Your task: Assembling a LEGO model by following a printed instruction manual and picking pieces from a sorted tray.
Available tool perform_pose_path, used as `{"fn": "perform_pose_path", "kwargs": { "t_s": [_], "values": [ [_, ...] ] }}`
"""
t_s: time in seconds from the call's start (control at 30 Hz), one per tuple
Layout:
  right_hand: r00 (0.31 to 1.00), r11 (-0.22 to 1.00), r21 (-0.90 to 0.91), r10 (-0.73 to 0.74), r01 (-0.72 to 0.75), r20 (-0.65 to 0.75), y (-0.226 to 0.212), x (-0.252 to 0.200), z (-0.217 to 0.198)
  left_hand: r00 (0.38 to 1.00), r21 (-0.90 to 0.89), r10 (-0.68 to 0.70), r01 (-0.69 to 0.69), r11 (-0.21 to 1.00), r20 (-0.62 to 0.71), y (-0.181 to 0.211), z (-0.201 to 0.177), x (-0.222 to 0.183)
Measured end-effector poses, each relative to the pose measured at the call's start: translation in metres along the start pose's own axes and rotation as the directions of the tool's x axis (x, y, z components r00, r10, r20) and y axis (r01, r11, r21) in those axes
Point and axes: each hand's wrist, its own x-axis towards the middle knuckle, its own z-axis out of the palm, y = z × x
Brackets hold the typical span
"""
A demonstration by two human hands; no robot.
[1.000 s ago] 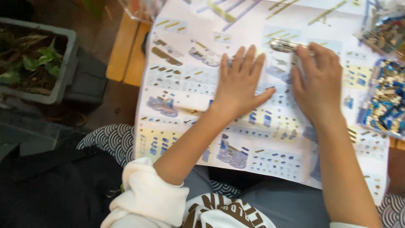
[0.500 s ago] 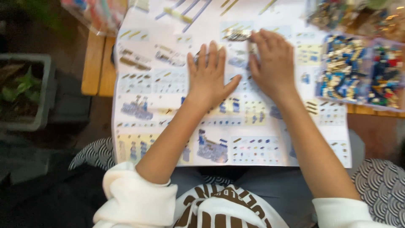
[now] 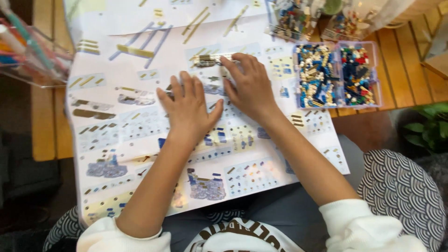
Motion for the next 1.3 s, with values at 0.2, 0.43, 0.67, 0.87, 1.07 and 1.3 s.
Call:
{"fn": "perform_pose_path", "kwargs": {
  "t_s": [0.2,0.43,0.67,0.87,1.07,1.3],
  "values": [
    [0.999,0.999,0.023,0.023,-0.022,-0.032,0.022,-0.005,-0.069,0.913,0.122,-0.176,0.140,0.983,0.368,0.015,-0.033,0.006],
    [0.862,0.853,-0.130,0.506,-0.505,-0.028,0.114,-0.061,-0.162,0.979,0.054,-0.088,0.079,0.995,0.182,0.002,-0.009,0.001],
    [0.682,0.697,-0.127,0.717,-0.706,0.146,0.101,-0.062,-0.167,1.000,0.114,-0.028,0.026,0.993,0.015,0.000,0.001,-0.003],
    [0.592,0.621,-0.128,0.780,-0.773,0.203,0.101,-0.062,-0.165,0.999,0.115,-0.016,0.021,0.993,-0.045,0.002,0.004,-0.004],
    [0.516,0.568,-0.163,0.812,-0.807,0.275,0.103,-0.057,-0.163,0.998,0.089,-0.055,0.053,0.995,0.022,0.005,0.000,-0.002],
    [0.531,0.558,-0.085,0.819,-0.825,0.220,0.102,-0.053,-0.165,0.994,0.140,-0.001,0.016,0.990,-0.110,0.002,0.008,-0.005]
  ]
}}
